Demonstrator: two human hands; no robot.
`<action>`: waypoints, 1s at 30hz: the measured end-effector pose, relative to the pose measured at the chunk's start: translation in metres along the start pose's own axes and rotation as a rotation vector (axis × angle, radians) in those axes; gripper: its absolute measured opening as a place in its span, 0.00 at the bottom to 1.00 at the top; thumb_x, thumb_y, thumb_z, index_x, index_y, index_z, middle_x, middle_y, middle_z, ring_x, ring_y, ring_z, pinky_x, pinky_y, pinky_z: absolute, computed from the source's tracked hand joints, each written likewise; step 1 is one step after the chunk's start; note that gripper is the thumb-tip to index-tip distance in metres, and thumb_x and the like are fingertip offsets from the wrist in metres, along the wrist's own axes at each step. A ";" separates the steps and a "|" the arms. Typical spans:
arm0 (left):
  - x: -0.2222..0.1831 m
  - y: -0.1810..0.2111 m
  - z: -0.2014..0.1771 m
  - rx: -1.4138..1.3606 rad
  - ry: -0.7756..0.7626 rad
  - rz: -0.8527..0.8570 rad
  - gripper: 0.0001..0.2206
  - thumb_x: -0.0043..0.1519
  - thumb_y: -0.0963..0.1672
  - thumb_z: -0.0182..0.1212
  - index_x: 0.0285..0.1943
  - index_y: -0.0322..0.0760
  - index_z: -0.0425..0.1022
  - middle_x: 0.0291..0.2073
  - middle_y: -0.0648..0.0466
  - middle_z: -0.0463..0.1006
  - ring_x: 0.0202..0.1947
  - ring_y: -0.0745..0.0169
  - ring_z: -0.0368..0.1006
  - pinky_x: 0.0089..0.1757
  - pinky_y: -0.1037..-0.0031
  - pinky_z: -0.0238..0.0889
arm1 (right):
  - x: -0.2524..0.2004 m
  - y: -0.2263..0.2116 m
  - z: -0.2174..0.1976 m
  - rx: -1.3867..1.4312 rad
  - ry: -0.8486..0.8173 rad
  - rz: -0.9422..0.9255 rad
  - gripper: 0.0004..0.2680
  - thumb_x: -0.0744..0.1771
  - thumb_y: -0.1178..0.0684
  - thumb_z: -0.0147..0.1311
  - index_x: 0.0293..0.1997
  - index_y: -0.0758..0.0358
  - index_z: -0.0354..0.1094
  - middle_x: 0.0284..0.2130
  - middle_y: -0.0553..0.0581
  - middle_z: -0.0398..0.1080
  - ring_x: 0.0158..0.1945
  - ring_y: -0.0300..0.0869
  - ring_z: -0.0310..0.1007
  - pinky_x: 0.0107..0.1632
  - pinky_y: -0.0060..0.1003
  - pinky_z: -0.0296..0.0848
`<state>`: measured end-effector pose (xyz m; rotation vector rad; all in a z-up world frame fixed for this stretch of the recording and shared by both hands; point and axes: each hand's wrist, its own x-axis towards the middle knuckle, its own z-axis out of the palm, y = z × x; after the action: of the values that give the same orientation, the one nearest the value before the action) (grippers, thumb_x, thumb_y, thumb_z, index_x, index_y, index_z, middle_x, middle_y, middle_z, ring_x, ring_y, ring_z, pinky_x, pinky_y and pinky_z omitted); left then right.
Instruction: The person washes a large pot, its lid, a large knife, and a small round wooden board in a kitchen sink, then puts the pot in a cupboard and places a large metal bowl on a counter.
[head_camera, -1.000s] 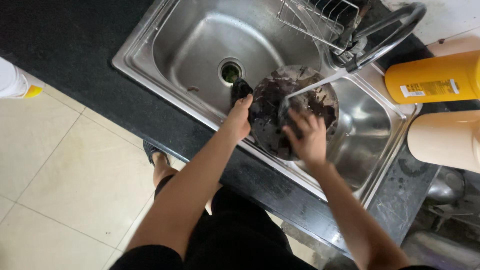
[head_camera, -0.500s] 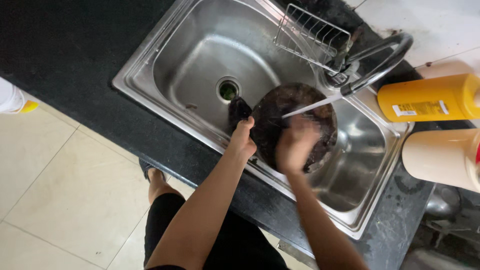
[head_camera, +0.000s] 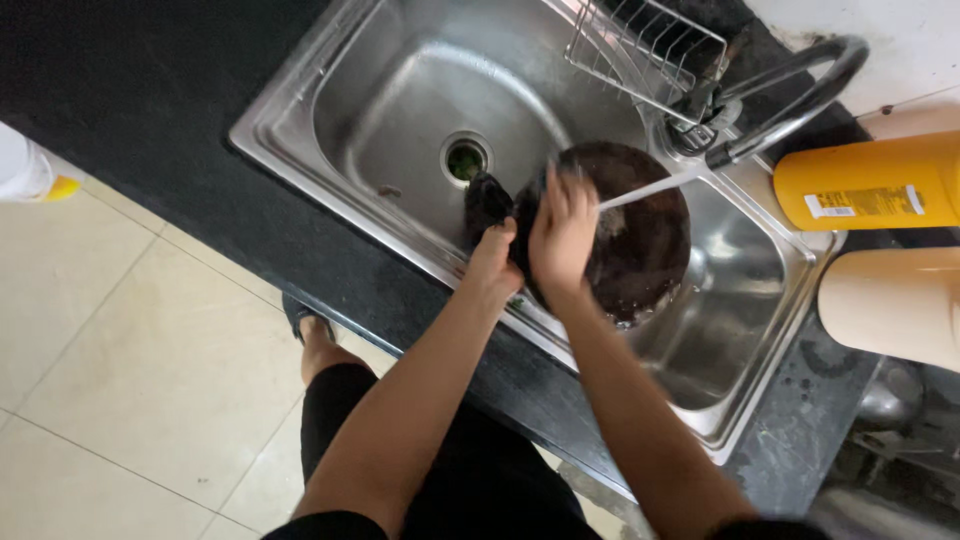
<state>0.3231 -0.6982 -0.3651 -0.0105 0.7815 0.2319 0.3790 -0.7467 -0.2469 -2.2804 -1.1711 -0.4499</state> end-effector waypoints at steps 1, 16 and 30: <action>0.000 -0.004 -0.002 -0.095 -0.064 -0.017 0.15 0.65 0.45 0.58 0.60 0.39 0.71 0.58 0.52 0.73 0.61 0.50 0.66 0.63 0.53 0.59 | 0.013 0.015 0.003 0.000 -0.005 -0.003 0.13 0.68 0.62 0.52 0.61 0.68 0.70 0.53 0.67 0.70 0.60 0.62 0.67 0.63 0.54 0.65; 0.021 -0.011 0.000 -0.163 -0.237 -0.030 0.17 0.63 0.46 0.59 0.60 0.36 0.71 0.56 0.49 0.75 0.57 0.48 0.71 0.59 0.53 0.63 | 0.042 0.045 -0.012 -0.068 0.039 0.119 0.10 0.68 0.64 0.53 0.55 0.70 0.71 0.50 0.68 0.72 0.55 0.61 0.70 0.59 0.53 0.68; 0.008 -0.011 0.010 -0.171 -0.105 -0.086 0.13 0.65 0.45 0.55 0.57 0.38 0.72 0.55 0.50 0.75 0.56 0.48 0.70 0.57 0.53 0.63 | 0.047 0.035 -0.007 -0.061 0.052 0.012 0.14 0.67 0.63 0.54 0.59 0.65 0.73 0.53 0.67 0.69 0.57 0.62 0.67 0.60 0.52 0.68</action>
<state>0.3377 -0.7069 -0.3640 -0.1920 0.6532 0.2157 0.4347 -0.7370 -0.2281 -2.3115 -1.1323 -0.5438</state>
